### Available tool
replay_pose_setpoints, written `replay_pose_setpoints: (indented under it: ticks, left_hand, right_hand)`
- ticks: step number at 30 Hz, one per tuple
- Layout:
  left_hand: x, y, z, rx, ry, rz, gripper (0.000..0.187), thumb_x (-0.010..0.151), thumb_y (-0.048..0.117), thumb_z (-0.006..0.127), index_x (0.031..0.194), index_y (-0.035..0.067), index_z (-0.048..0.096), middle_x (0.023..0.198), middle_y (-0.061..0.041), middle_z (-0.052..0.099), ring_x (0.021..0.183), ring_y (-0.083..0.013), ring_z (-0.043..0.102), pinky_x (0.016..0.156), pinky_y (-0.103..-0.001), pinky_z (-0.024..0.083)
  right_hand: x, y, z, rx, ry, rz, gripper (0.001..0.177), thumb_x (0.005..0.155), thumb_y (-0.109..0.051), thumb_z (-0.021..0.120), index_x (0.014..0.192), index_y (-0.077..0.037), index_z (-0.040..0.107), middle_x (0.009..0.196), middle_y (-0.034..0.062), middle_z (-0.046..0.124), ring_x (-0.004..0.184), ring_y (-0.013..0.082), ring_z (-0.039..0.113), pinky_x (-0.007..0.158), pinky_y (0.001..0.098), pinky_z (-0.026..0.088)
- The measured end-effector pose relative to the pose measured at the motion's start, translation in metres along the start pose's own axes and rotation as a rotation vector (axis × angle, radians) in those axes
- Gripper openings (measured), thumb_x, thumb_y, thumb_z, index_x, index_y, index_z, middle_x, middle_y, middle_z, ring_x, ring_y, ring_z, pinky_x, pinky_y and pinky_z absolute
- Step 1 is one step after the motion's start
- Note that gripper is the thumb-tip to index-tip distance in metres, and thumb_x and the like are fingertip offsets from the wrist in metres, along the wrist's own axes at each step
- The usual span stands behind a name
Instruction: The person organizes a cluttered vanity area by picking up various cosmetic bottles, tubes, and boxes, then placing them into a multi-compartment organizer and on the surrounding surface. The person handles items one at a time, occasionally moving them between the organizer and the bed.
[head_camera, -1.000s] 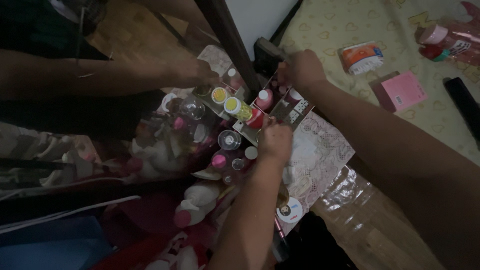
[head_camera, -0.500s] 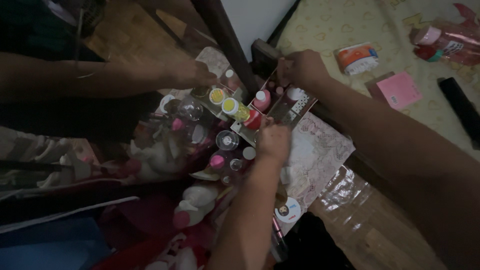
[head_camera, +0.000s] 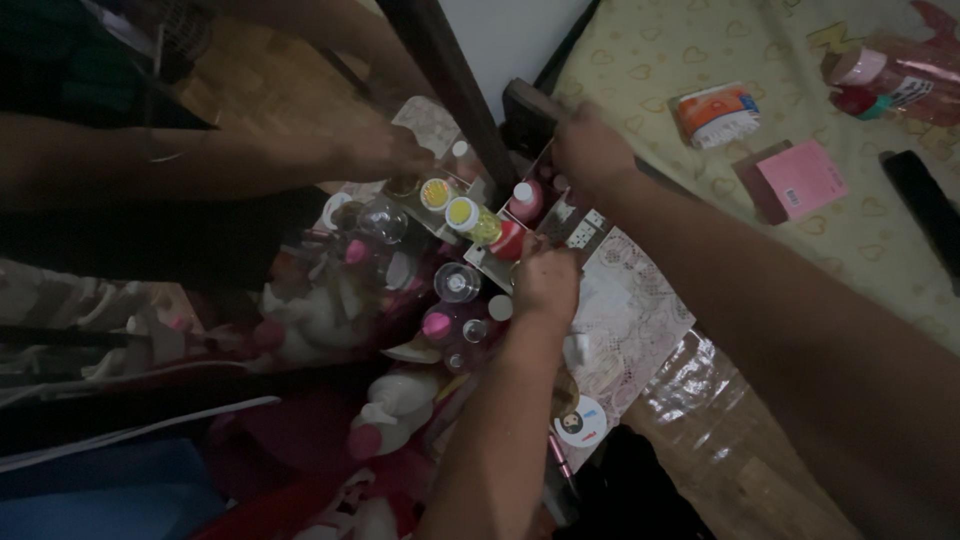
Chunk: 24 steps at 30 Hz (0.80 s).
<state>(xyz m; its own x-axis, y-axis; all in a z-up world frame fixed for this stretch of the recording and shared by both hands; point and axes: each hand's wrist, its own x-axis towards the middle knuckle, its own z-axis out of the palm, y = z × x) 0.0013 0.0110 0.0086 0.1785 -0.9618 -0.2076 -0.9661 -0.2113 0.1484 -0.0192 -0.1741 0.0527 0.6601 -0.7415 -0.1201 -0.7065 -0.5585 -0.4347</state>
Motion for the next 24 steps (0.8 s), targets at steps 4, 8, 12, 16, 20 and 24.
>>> replay_pose_setpoints:
  ticks: [4, 8, 12, 16, 20, 24]
  left_hand:
    - [-0.001, -0.001, 0.002, 0.035, 0.070, -0.001, 0.021, 0.088, 0.027, 0.062, 0.093, 0.015, 0.080, 0.105, -0.016, 0.076, 0.117, -0.0292, 0.066, 0.119, -0.045, 0.034]
    - [-0.003, 0.000, -0.002, 0.051, 0.079, -0.009, 0.020, 0.091, 0.021, 0.061, 0.093, 0.016, 0.080, 0.107, -0.016, 0.077, 0.119, -0.0277, 0.067, 0.122, -0.044, 0.033]
    - [-0.006, 0.001, -0.013, -0.025, 0.038, 0.018, 0.022, 0.087, 0.015, 0.060, 0.097, 0.020, 0.079, 0.103, -0.015, 0.077, 0.118, -0.0318, 0.065, 0.120, -0.046, 0.029]
    - [-0.006, 0.002, -0.023, 0.006, -0.035, 0.011, 0.023, 0.091, 0.015, 0.058, 0.100, 0.021, 0.078, 0.104, -0.015, 0.077, 0.121, -0.0301, 0.065, 0.123, -0.045, 0.027]
    - [-0.007, 0.002, -0.028, -0.026, -0.040, 0.007, 0.022, 0.094, 0.017, 0.058, 0.097, 0.020, 0.079, 0.103, -0.015, 0.077, 0.125, -0.0299, 0.064, 0.125, -0.044, 0.027]
    - [-0.006, 0.003, -0.030, 0.019, -0.030, 0.014, 0.022, 0.091, 0.018, 0.058, 0.101, 0.020, 0.078, 0.105, -0.016, 0.077, 0.125, -0.0312, 0.062, 0.122, -0.045, 0.026]
  right_hand:
    - [-0.002, 0.004, 0.006, -0.194, -0.141, -0.114, 0.017, 0.076, -0.015, 0.075, 0.092, -0.018, 0.080, 0.114, 0.0195, 0.062, 0.106, 0.0356, 0.066, 0.089, 0.0455, 0.056]
    - [0.001, 0.011, -0.006, 0.014, -0.004, -0.109, 0.016, 0.087, -0.019, 0.075, 0.102, -0.015, 0.078, 0.103, 0.0202, 0.068, 0.093, 0.0374, 0.069, 0.083, 0.0476, 0.055]
    - [-0.017, 0.018, -0.023, 0.487, -0.109, -0.083, 0.024, 0.087, -0.019, 0.065, 0.110, -0.016, 0.071, 0.096, 0.0120, 0.074, 0.087, 0.0308, 0.075, 0.079, 0.0408, 0.059]
    - [-0.024, 0.011, -0.030, 0.169, -0.007, -0.223, 0.028, 0.085, -0.020, 0.065, 0.111, -0.016, 0.076, 0.096, 0.0089, 0.074, 0.087, 0.0310, 0.072, 0.076, 0.0437, 0.056]
    - [-0.022, 0.007, -0.027, -0.013, -0.061, -0.246, 0.026, 0.090, -0.023, 0.061, 0.111, -0.023, 0.077, 0.093, 0.0068, 0.076, 0.087, 0.0316, 0.072, 0.073, 0.0468, 0.057]
    - [-0.020, 0.013, -0.023, -0.171, 0.053, -0.257, 0.020, 0.095, -0.030, 0.064, 0.108, -0.018, 0.074, 0.093, 0.0123, 0.073, 0.085, 0.0356, 0.072, 0.070, 0.0493, 0.056]
